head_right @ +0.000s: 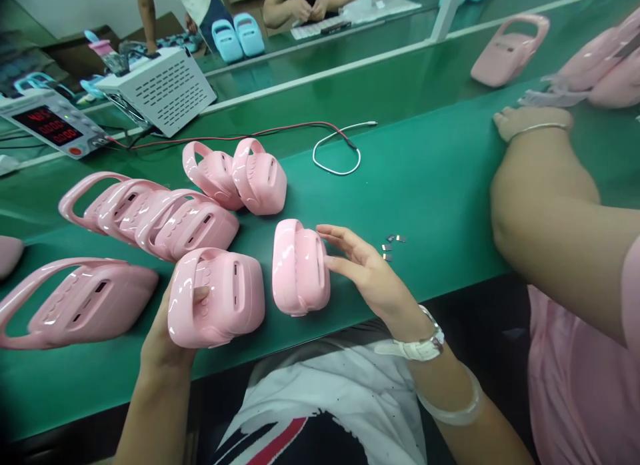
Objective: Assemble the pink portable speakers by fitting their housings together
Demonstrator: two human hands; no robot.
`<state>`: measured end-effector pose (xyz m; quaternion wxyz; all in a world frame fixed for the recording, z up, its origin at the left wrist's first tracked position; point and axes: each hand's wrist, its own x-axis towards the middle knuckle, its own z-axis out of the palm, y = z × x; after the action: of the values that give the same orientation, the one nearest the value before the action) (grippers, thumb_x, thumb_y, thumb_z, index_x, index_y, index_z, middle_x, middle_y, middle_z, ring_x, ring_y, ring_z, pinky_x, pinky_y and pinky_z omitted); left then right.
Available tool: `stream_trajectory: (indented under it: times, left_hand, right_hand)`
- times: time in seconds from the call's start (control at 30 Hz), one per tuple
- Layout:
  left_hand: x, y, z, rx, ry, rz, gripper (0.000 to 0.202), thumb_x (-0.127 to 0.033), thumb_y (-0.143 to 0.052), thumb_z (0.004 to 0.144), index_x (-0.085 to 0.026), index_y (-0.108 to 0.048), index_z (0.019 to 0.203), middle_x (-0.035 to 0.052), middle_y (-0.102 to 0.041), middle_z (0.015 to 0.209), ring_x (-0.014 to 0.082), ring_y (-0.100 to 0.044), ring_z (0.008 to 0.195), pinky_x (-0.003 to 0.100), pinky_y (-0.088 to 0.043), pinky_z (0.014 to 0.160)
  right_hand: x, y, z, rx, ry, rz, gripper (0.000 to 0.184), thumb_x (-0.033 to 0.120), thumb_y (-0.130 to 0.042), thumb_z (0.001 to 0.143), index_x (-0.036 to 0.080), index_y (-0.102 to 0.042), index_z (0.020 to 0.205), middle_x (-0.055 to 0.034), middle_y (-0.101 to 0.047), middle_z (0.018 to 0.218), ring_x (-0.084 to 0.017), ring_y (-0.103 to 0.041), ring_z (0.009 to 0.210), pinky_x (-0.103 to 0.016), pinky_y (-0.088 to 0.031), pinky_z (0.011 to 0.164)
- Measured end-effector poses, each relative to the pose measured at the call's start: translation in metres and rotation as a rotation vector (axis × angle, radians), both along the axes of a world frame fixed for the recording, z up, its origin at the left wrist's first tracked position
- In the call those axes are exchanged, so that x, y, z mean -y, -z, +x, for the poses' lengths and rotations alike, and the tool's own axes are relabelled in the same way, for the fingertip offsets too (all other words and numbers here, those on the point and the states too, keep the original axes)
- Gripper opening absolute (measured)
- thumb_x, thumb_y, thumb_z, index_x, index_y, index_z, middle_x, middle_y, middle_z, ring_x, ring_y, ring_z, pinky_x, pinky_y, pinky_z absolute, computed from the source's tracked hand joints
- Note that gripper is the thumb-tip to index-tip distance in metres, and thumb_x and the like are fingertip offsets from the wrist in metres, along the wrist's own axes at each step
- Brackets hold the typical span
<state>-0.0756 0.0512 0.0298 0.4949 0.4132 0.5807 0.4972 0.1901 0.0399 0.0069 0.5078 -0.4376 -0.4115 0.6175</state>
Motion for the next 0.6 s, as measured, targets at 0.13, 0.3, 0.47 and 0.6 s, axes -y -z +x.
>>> stream_trajectory:
  times: [0.13, 0.3, 0.47, 0.6]
  left_hand:
    - [0.0, -0.001, -0.001, 0.011, 0.011, -0.012, 0.047, -0.032, -0.082, 0.058, -0.024, -0.067, 0.102, -0.0003, -0.065, 0.094, 0.0166, -0.058, 0.079, 0.023, -0.05, 0.063]
    - [0.002, -0.002, -0.003, -0.014, -0.034, 0.002, 0.049, -0.031, -0.082, 0.053, -0.022, -0.07, 0.1, -0.0001, -0.065, 0.091, 0.0155, -0.058, 0.08, 0.021, -0.051, 0.062]
    - [0.002, -0.004, -0.002, 0.021, -0.003, -0.014, 0.05, -0.028, -0.082, 0.054, -0.021, -0.068, 0.101, 0.0, -0.063, 0.09, 0.0158, -0.058, 0.079, 0.021, -0.05, 0.063]
    - [0.001, -0.007, 0.001, 0.022, 0.03, -0.002, 0.049, -0.027, -0.082, 0.053, -0.02, -0.066, 0.1, 0.0004, -0.063, 0.091, 0.015, -0.056, 0.078, 0.02, -0.047, 0.062]
  right_hand:
    - [-0.008, 0.002, -0.002, -0.077, -0.126, -0.031, 0.038, 0.026, -0.07, 0.085, 0.032, -0.064, 0.122, 0.0005, -0.061, 0.139, -0.021, -0.049, 0.135, -0.039, -0.038, 0.116]
    - [0.006, 0.004, -0.001, -0.002, -0.146, -0.04, 0.05, 0.033, -0.071, 0.087, 0.034, -0.056, 0.134, -0.0004, -0.052, 0.149, -0.022, -0.05, 0.134, -0.039, -0.04, 0.115]
    - [0.017, 0.009, -0.006, 0.015, -0.096, -0.04, 0.049, 0.041, -0.068, 0.09, 0.038, -0.054, 0.136, 0.0025, -0.045, 0.154, -0.021, -0.043, 0.142, -0.038, -0.037, 0.118]
    - [0.018, 0.012, -0.008, 0.021, -0.065, -0.04, 0.047, 0.044, -0.068, 0.09, 0.039, -0.055, 0.135, 0.0045, -0.046, 0.154, -0.022, -0.041, 0.143, -0.038, -0.036, 0.119]
